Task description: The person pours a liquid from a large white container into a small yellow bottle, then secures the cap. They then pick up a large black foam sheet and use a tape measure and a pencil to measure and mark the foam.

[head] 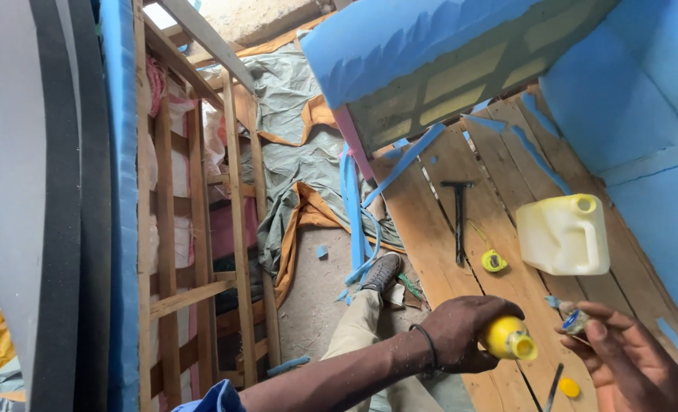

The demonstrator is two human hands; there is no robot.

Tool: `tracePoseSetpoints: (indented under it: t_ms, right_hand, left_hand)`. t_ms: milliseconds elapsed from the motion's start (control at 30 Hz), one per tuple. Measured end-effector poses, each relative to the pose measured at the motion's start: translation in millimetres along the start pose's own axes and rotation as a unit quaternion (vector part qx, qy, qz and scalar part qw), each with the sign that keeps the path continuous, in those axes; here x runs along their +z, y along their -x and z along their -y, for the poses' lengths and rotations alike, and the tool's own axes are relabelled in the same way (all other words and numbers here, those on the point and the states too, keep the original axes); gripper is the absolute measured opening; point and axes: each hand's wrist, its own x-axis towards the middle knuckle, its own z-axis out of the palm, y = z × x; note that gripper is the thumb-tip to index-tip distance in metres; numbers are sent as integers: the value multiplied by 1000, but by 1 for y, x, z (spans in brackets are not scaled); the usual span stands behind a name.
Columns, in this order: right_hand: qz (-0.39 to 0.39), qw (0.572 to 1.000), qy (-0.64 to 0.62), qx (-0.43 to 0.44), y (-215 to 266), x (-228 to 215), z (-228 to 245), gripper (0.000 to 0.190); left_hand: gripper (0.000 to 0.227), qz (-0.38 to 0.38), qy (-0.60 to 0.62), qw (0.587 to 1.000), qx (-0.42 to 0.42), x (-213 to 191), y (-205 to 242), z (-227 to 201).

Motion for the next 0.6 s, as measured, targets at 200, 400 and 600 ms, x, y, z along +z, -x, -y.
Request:
tracePoseSetpoints:
  t_ms: [200, 400, 600]
  right_hand:
    - [-4, 989, 108, -98, 54, 41, 37, 53]
    - [11, 935, 304, -180, 50, 28, 42, 48]
    - [118, 760, 484, -417, 8, -18, 22, 64]
  left_hand:
    - [70, 29, 28, 998, -38, -32, -14, -11]
    - [69, 61, 31, 997, -43, -47, -23, -18]
    - [73, 125, 53, 990, -38, -62, -31, -17]
